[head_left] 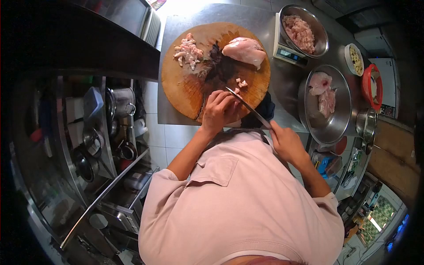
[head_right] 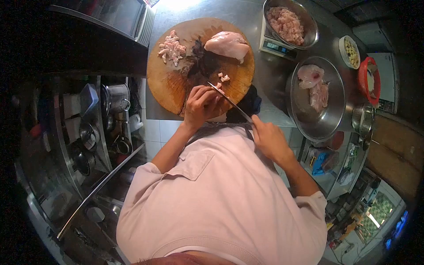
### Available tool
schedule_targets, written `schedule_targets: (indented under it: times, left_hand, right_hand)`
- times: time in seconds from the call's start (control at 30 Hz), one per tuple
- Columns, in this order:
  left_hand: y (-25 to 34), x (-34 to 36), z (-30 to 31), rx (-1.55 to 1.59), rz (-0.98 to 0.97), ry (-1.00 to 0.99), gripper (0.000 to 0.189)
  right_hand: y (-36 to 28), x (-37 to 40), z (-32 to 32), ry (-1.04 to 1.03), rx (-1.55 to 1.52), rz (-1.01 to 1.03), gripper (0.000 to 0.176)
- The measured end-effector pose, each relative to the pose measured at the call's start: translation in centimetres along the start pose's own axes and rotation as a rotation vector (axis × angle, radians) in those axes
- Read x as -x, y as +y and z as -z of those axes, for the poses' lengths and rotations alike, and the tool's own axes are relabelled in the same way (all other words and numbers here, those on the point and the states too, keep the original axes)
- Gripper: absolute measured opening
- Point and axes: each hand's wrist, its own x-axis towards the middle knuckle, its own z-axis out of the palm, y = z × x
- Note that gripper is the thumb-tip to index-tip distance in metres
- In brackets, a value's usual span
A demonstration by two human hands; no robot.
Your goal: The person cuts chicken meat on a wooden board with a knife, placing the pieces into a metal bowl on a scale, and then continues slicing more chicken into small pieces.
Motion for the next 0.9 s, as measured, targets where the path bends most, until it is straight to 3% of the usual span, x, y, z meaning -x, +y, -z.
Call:
schedule_targets:
  times: [0.2, 0.43, 0.63, 0.9]
  left_hand:
    - [-0.5, 0.4, -0.4, 0.0, 0.015, 0.006, 0.019]
    - [-0.4, 0.5, -0.5, -0.064, -0.012, 0.056, 0.019]
    - [-0.7, 0.4, -0.6, -0.042, -0.028, 0.042, 0.014]
    - [-0.3, 1.0, 0.1, -0.004, 0.039, 0.05, 0.033]
  right_hand:
    - [-0.1, -5.7, -4.7, 0.072, -0.051, 0.064, 0.019]
    - [1.8, -2.9, -3.4, 0.025, -0.007, 0.045, 0.017]
    - [0.4, -5.1, -2.9, 0.163, 0.001, 0.081, 0.015]
    - [-1.0, -4.8, -1.5, 0.236, -0.143, 0.073, 0.014]
